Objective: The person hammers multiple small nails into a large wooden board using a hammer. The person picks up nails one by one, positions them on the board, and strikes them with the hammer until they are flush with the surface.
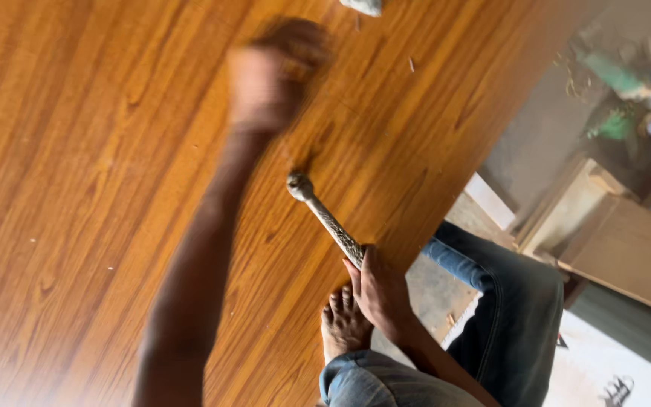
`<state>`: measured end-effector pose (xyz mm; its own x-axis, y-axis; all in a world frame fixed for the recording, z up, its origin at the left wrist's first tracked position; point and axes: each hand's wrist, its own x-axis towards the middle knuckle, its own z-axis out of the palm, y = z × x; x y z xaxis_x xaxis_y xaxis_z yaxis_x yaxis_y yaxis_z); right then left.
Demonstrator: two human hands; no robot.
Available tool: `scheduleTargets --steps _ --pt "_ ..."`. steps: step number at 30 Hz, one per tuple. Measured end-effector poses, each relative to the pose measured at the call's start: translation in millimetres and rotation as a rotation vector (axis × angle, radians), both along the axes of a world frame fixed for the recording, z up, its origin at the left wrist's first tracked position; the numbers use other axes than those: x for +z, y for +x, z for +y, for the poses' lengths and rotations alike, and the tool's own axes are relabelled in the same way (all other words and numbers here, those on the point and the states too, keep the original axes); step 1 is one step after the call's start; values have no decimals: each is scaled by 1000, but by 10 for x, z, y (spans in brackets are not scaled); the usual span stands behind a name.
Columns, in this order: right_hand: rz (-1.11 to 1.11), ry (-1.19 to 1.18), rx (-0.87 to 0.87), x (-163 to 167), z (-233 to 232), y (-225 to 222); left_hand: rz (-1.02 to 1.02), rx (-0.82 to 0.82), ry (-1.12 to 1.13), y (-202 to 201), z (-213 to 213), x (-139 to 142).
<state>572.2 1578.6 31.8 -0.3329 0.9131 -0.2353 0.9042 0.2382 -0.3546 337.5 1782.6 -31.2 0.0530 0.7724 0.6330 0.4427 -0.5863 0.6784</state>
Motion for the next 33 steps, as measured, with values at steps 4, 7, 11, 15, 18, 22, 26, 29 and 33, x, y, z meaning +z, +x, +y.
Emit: scheduleTargets --steps 4,7,11,15,18,22,26,29,33 --pt "19 -239 -94 -51 -12 57 265 -44 -540 1266 415 -116" --pt "72 -124 -49 -66 14 50 544 105 -332 1576 713 -257" --pt "99 -147 -106 -77 -40 39 884 131 -304 1574 683 -256" --pt "-14 -236 -115 -127 -154 31 597 151 -257 1203 97 -111" --pt "70 16 23 -195 -234 58 124 106 -816 653 -752 110" --pt "95 55 156 -309 -332 137 173 829 -841 -486 -2382 478" --pt "150 93 147 -372 -336 188 25 1365 -499 -1096 -3698 787" --pt "67 -24 62 -401 -307 166 -233 1260 -334 -782 -4304 890" --pt "6 153 36 -447 -321 116 -49 1324 -457 -273 -4667 716"
